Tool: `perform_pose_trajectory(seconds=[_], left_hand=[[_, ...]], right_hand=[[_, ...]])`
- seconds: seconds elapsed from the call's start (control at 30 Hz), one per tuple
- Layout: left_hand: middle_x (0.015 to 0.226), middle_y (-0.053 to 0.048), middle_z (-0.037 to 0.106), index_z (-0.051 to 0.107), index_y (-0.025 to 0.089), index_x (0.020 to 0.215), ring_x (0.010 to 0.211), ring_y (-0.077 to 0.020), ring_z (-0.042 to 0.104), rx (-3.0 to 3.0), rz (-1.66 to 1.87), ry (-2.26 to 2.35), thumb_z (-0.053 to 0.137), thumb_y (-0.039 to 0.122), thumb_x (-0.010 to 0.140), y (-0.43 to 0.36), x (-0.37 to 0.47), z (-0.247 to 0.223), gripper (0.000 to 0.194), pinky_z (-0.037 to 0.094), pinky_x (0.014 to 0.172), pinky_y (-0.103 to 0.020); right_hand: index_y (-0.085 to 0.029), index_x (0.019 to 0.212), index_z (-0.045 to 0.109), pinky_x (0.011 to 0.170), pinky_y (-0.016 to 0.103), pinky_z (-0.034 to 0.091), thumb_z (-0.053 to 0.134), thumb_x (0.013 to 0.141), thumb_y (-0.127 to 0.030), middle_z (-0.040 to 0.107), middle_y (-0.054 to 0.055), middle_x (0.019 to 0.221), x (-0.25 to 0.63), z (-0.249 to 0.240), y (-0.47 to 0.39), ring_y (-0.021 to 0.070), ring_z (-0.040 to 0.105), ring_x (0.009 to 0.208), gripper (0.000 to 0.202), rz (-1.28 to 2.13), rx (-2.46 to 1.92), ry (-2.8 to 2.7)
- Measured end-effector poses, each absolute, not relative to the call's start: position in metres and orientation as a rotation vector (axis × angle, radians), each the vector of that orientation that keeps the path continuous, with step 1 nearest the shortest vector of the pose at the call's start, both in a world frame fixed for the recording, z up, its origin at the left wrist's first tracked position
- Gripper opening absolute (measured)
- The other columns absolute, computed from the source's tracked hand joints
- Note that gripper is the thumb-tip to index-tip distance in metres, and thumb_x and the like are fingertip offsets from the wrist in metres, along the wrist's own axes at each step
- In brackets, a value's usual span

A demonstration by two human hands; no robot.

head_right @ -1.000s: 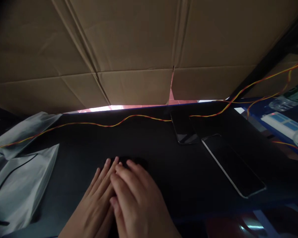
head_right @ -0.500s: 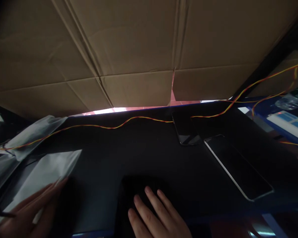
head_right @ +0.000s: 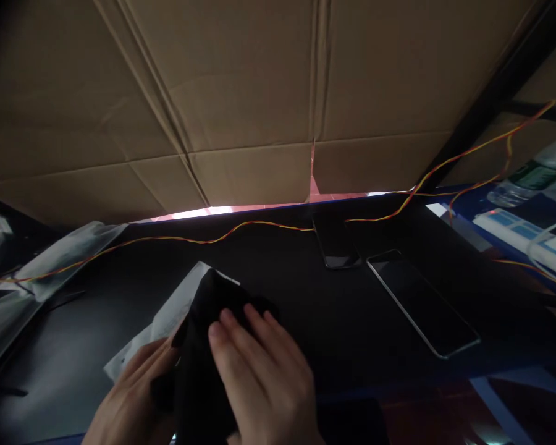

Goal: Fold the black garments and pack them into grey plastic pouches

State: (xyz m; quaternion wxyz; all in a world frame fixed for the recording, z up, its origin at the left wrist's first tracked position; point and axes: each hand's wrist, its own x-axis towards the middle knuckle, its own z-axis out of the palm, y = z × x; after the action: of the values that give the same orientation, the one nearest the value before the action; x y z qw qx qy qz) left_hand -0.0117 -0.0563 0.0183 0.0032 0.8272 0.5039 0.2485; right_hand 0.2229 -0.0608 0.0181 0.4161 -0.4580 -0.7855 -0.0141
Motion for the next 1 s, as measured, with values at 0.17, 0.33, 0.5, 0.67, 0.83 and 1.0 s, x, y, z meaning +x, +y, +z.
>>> perform_pose_trajectory(seconds=[0.17,0.33,0.5,0.67,0.83,1.0], left_hand=[[0.139,-0.004,0.078,0.054,0.036,0.163,0.115,-0.0197,0.082,2.321,1.037,1.733,0.047,0.007,0.100,-0.058,-0.002,0.013,0.070,0.070,0.093,-0.029],[0.150,-0.001,0.073,0.058,0.042,0.159,0.131,-0.0206,0.076,2.164,1.110,1.622,0.051,0.011,0.105,-0.065,0.004,0.006,0.063,0.064,0.109,-0.033],[0.170,0.001,0.055,0.044,0.044,0.169,0.144,-0.0257,0.066,2.406,0.805,1.438,0.049,0.001,0.088,-0.069,-0.016,0.006,0.091,0.064,0.111,-0.040],[0.174,-0.006,0.048,0.034,0.038,0.174,0.150,-0.0412,0.059,2.787,0.419,1.483,0.061,0.045,0.103,-0.065,-0.039,0.015,0.077,0.064,0.105,-0.058],[0.174,-0.010,0.048,0.015,0.028,0.179,0.162,-0.0360,0.045,2.853,0.370,1.670,0.033,0.064,0.113,-0.057,-0.051,0.003,0.077,0.050,0.122,-0.060],[0.166,-0.015,0.056,0.011,0.026,0.180,0.146,-0.0343,0.065,2.990,0.310,1.639,0.028,0.082,0.107,-0.053,-0.047,-0.029,0.093,0.059,0.110,-0.051]], right_hand=[[-0.025,0.126,0.080,0.097,0.042,0.069,0.048,0.105,-0.009,0.083,-0.004,0.132,0.193,0.007,-0.052,0.0272,0.079,0.121,0.042,0.016,-1.278,-2.009],[-0.021,0.138,0.075,0.094,0.052,0.067,0.061,0.102,-0.022,0.081,0.005,0.135,0.192,0.016,-0.045,0.0361,0.074,0.123,0.039,0.081,-1.348,-2.220],[-0.018,0.157,0.060,0.133,0.048,0.039,0.067,0.106,-0.051,0.071,0.006,0.153,0.208,0.009,-0.036,0.0301,0.044,0.161,0.061,0.248,-0.845,-2.584],[-0.026,0.161,0.056,0.130,0.042,0.044,0.056,0.115,-0.036,0.070,-0.002,0.156,0.216,0.002,-0.036,0.0240,0.055,0.154,0.047,0.292,-0.842,-2.539],[-0.030,0.157,0.060,0.120,0.043,0.056,0.057,0.115,-0.045,0.066,-0.007,0.159,0.208,-0.003,-0.026,0.0258,0.059,0.151,0.045,0.276,-0.796,-2.571],[-0.039,0.141,0.073,0.109,0.040,0.064,0.060,0.112,-0.028,0.080,-0.010,0.137,0.191,-0.037,-0.026,0.0258,0.074,0.133,0.033,0.034,-0.899,-2.393]])
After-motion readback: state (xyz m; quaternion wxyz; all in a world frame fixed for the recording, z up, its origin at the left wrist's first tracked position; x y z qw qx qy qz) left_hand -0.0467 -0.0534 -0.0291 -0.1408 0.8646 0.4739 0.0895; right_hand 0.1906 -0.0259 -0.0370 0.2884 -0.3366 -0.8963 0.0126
